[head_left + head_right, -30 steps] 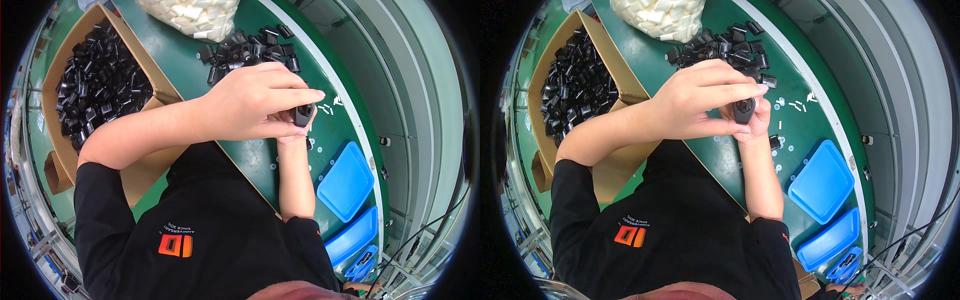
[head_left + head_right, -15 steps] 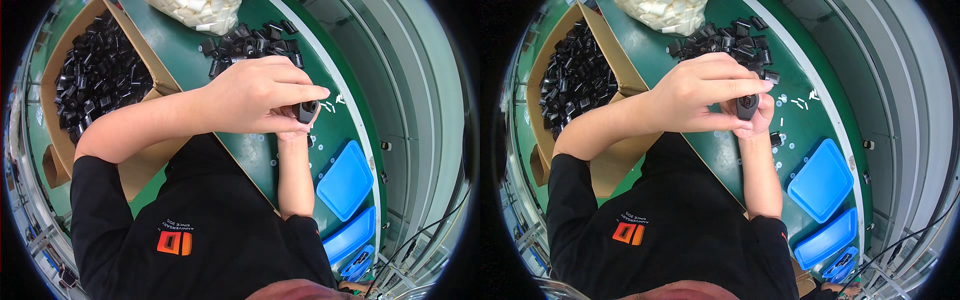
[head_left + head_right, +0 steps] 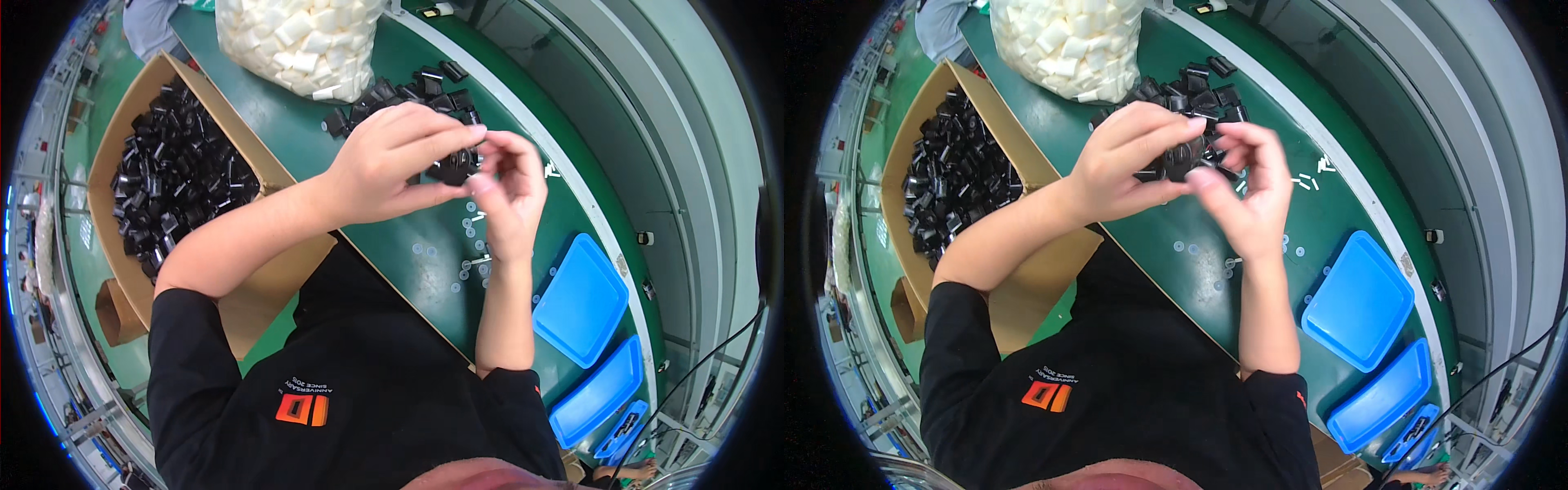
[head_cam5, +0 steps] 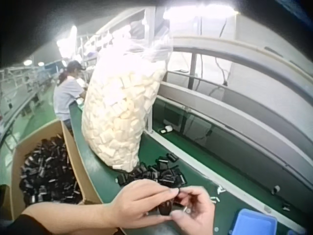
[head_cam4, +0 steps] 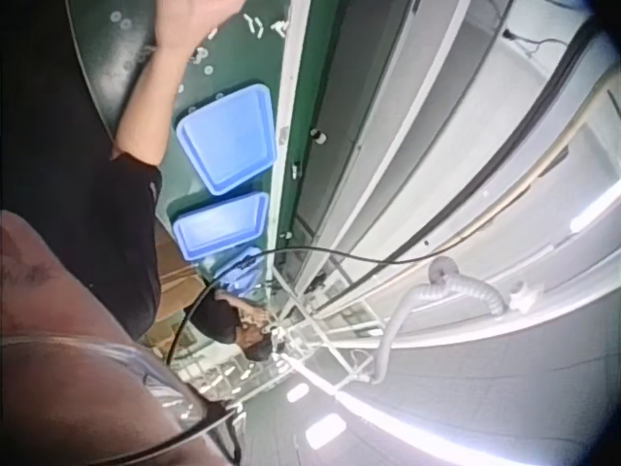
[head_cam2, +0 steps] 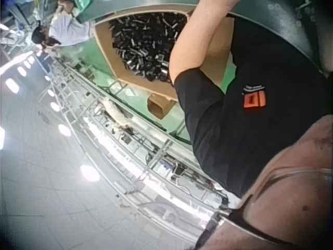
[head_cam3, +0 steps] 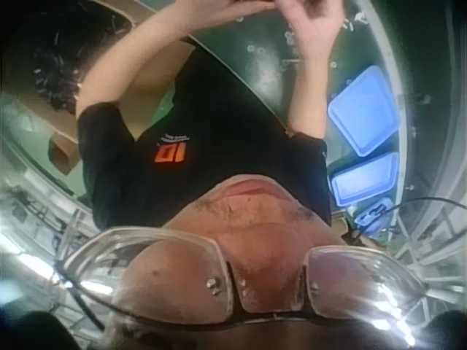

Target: The recorder is assembling small black plastic housings by inserting internal components and securing them at a factory workbench.

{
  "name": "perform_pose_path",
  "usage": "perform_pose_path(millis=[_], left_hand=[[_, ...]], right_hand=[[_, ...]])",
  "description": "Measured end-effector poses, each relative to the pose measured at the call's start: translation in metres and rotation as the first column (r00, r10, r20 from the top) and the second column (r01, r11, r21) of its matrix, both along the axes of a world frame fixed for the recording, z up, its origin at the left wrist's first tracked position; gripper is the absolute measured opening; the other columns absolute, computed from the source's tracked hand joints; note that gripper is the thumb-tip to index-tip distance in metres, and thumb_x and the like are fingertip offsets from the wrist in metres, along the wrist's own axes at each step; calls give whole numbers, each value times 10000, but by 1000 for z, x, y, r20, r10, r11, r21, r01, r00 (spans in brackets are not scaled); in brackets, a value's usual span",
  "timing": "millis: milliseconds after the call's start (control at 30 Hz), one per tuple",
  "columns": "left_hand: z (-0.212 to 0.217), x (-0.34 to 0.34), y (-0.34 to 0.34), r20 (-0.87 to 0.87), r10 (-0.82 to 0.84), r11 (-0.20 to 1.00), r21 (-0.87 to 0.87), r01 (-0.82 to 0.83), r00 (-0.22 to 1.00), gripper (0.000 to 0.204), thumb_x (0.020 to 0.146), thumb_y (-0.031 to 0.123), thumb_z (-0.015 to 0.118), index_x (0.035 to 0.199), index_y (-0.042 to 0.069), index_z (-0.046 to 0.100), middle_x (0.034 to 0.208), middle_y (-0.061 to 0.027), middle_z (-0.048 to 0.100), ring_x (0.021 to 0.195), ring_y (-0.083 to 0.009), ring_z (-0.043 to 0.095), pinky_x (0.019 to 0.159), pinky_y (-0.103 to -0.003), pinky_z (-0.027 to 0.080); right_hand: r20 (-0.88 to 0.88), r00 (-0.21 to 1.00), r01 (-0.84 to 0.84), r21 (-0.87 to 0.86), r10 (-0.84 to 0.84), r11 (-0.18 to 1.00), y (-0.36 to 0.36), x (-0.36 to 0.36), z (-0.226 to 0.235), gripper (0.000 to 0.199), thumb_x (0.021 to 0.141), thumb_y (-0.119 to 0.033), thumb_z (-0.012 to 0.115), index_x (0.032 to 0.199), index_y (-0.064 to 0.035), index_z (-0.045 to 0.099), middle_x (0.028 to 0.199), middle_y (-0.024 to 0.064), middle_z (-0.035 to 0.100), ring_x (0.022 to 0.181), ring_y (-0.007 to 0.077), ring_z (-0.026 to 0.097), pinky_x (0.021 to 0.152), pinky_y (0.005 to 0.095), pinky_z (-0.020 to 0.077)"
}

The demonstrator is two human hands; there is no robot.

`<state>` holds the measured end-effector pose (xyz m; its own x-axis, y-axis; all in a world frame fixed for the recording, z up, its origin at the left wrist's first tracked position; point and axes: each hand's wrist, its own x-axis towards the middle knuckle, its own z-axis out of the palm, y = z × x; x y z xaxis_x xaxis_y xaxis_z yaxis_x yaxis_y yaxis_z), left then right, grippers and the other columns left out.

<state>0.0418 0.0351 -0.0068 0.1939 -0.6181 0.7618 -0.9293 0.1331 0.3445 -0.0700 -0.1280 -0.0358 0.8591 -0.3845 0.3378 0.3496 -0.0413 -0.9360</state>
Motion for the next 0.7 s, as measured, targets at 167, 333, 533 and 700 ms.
perform_pose_path(millis=[167, 333, 533, 700], left_hand=[[-7, -1, -2, 69, 18, 999, 36, -21, 997, 773, 675, 175, 839, 1355, -6, 519, 1242, -149, 584, 1070, -319, 568, 933, -407, 469], [-5, -5, 0, -351, 61, 964, 263, 36, 934, 1132, 732, 400, 815, 1528, -31, 137, 1282, -208, 404, 1227, -311, 430, 1080, -395, 334], [-2, -11, 3, -487, 128, 938, 341, 53, 864, 950, 824, 459, 730, 1470, -30, 234, 1228, -198, 367, 1172, -304, 419, 991, -393, 419], [-2, -12, 5, -364, 134, 943, 333, -5, 922, 868, 864, 479, 672, 1446, -21, 267, 1241, -214, 382, 1184, -338, 407, 1045, -434, 333]], right_hand=[[-15, 934, -310, 461, 356, 831, 8, 1, 5, 595, 785, -40, 730, 1332, 37, 509, 1151, 87, 611, 940, 135, 591, 866, 295, 492], [191, 845, -497, 625, 499, 602, 9, 9, -7, 629, 835, -75, 675, 1406, 42, 437, 1230, 147, 597, 1005, 227, 641, 946, 358, 507], [217, 901, -423, 638, 377, 643, 26, 10, -19, 679, 859, -223, 700, 1408, 58, 416, 1193, 163, 608, 994, 245, 643, 924, 360, 517], [277, 882, -465, 635, 381, 617, 28, 11, -27, 684, 851, -261, 703, 1388, 62, 431, 1223, 162, 597, 1067, 257, 612, 982, 394, 477]])
